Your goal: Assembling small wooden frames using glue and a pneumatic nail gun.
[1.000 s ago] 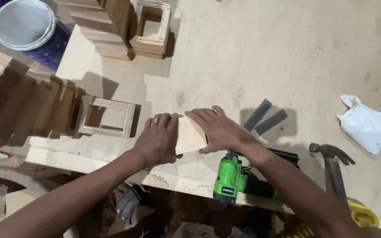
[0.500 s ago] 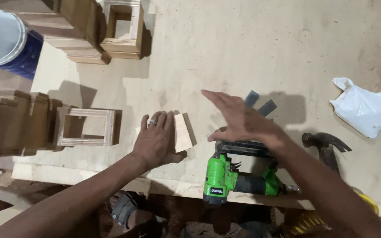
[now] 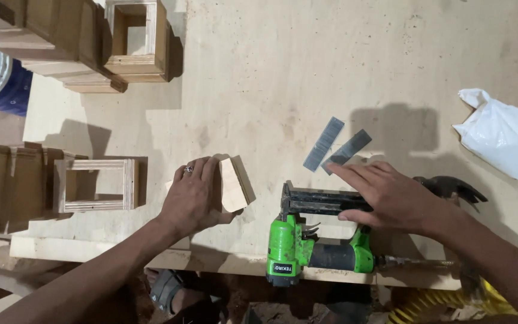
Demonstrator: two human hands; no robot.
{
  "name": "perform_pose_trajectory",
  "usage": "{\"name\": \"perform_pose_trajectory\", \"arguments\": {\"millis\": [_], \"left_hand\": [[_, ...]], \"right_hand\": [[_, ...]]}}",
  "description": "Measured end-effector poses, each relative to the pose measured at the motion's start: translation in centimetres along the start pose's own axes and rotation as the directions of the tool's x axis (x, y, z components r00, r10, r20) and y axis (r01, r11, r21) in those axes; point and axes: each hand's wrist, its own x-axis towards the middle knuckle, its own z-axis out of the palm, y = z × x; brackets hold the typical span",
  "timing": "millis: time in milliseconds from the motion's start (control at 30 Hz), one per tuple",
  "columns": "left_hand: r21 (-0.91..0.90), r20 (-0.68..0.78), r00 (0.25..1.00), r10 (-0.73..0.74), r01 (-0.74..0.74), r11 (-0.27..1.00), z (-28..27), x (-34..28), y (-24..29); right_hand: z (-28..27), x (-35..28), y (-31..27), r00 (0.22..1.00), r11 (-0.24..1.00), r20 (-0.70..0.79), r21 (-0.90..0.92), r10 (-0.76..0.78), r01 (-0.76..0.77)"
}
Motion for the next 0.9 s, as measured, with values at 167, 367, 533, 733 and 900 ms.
{"name": "perform_pose_trajectory", "arguments": {"millis": [167, 367, 533, 733, 900], "left_hand": [[0.010, 0.004, 1.000, 0.014, -0.014, 1.000, 0.2, 0.2, -0.3], [0.003, -0.001, 0.999, 0.043, -0.043, 0.999, -0.3, 0.0, -0.4], [0.047, -0.053, 0.997, 0.047, -0.045, 0.998, 1.0, 0.2, -1.1], [0.048, -0.091, 0.995, 0.035, -0.031, 0.998, 0.4, -0.2, -0.2], [0.022, -0.090, 0.995, 0.036, -0.034, 0.999, 0.2, -0.2, 0.0]], "right_hand": [[0.5, 0.2, 0.3, 0.999, 1.000, 0.047, -0.012, 0.007, -0.006], [1.3, 0.6, 0.6, 0.998, 0.999, 0.067, -0.032, -0.009, 0.012], [2.7, 0.4, 0.8, 0.998, 0.995, 0.055, -0.096, -0.029, 0.035], [2.4, 0.2, -0.1, 0.991, 0.995, 0.110, -0.060, -0.072, 0.079], [2.2, 0.1, -0.2, 0.987, 0.995, 0.135, -0.051, -0.083, 0.090]]}}
